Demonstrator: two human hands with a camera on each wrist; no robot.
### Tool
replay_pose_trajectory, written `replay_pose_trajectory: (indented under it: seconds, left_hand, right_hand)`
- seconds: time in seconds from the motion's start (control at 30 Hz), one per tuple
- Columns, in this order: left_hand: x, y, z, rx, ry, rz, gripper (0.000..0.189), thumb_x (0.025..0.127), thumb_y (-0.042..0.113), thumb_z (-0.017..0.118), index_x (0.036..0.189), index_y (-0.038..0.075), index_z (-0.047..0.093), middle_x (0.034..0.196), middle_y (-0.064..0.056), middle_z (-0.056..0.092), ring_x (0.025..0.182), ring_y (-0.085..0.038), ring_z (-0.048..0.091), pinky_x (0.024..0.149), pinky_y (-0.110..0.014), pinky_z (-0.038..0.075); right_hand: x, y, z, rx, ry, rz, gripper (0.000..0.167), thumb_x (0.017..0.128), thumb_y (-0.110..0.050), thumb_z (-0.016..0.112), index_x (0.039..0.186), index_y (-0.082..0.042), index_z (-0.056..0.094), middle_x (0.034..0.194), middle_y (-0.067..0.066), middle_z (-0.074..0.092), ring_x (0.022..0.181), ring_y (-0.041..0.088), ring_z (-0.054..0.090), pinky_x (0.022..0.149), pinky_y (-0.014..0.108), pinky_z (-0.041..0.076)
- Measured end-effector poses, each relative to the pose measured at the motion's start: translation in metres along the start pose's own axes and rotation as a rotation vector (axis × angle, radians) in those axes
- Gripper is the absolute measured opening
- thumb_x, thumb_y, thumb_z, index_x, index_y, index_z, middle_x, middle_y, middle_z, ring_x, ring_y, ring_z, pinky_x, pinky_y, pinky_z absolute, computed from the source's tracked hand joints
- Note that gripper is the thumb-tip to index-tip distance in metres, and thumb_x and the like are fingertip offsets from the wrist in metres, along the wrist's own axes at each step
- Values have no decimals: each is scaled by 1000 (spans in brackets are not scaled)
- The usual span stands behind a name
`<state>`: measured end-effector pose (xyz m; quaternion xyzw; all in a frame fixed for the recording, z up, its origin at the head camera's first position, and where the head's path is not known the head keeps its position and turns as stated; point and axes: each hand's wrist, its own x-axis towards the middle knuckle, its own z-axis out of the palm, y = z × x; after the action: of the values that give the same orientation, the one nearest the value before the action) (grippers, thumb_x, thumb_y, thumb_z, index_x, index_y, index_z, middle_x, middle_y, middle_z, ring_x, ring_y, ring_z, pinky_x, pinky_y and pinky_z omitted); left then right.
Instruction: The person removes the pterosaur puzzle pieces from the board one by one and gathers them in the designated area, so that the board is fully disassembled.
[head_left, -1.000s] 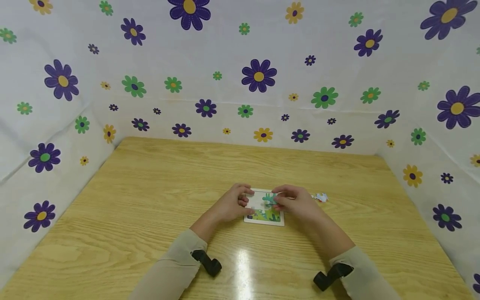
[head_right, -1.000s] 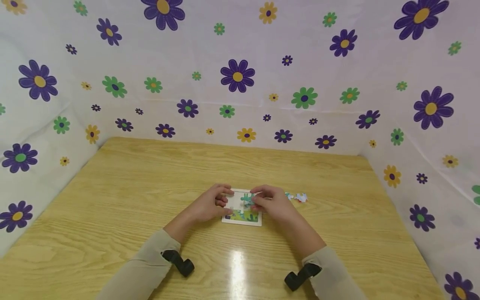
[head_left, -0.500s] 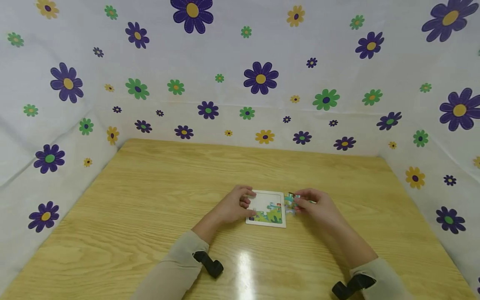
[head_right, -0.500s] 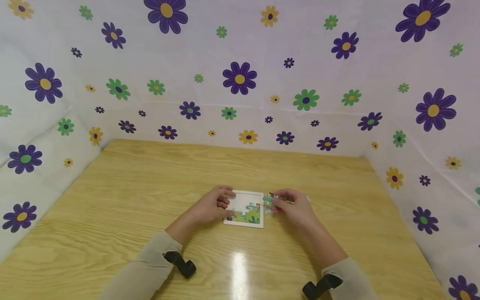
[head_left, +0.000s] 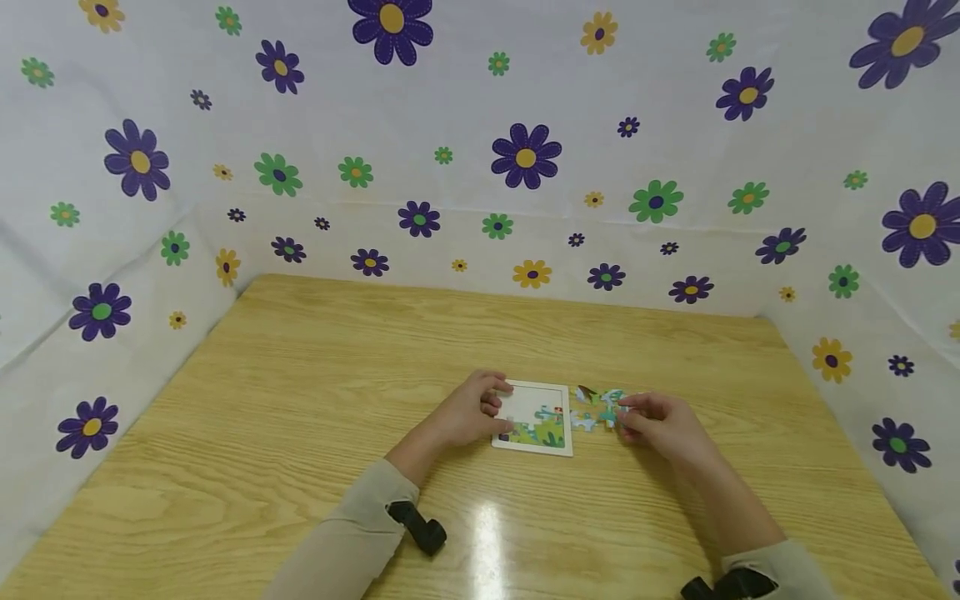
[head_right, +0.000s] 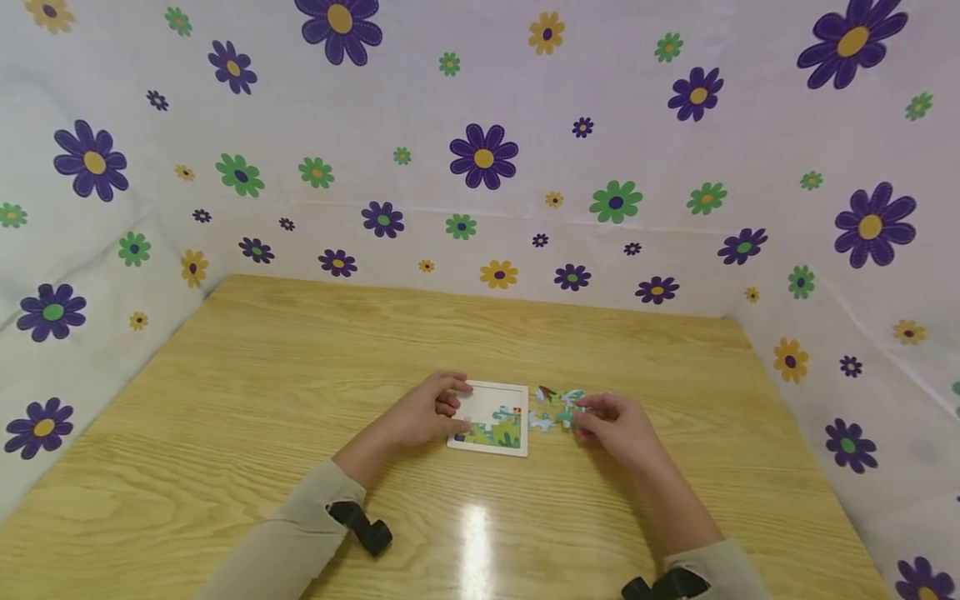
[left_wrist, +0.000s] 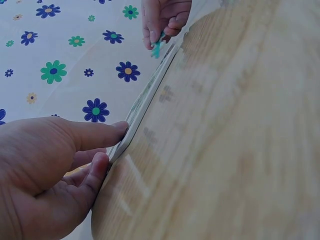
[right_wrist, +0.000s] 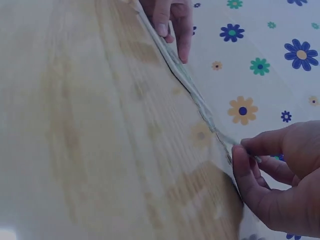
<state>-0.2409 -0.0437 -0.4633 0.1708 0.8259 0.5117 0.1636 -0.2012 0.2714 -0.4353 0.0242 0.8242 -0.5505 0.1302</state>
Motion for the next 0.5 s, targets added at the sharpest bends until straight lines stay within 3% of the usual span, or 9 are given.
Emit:
replay_pose_trajectory:
  seconds: [0.13,0.5]
  left_hand:
    - [1,1,0,8,2,3,49,88,9,77,132,4,58,146,-7,42,97,-17,49,82,-28,45]
    - [-1,0,-1,13,-1,-5,49,87,9,78,132,4,58,148,-6,41,99,-17,50,84,-27,46]
  right_hand:
    - [-1,2,-1,-21,23,10,39,99,-14,63,129,9,57,103,8,67,86,10,66,78,23,58]
    - [-1,6,8,-181,128,0,31,93,-11,71,116,8,67,103,15,72,79,11,66,68,22,56]
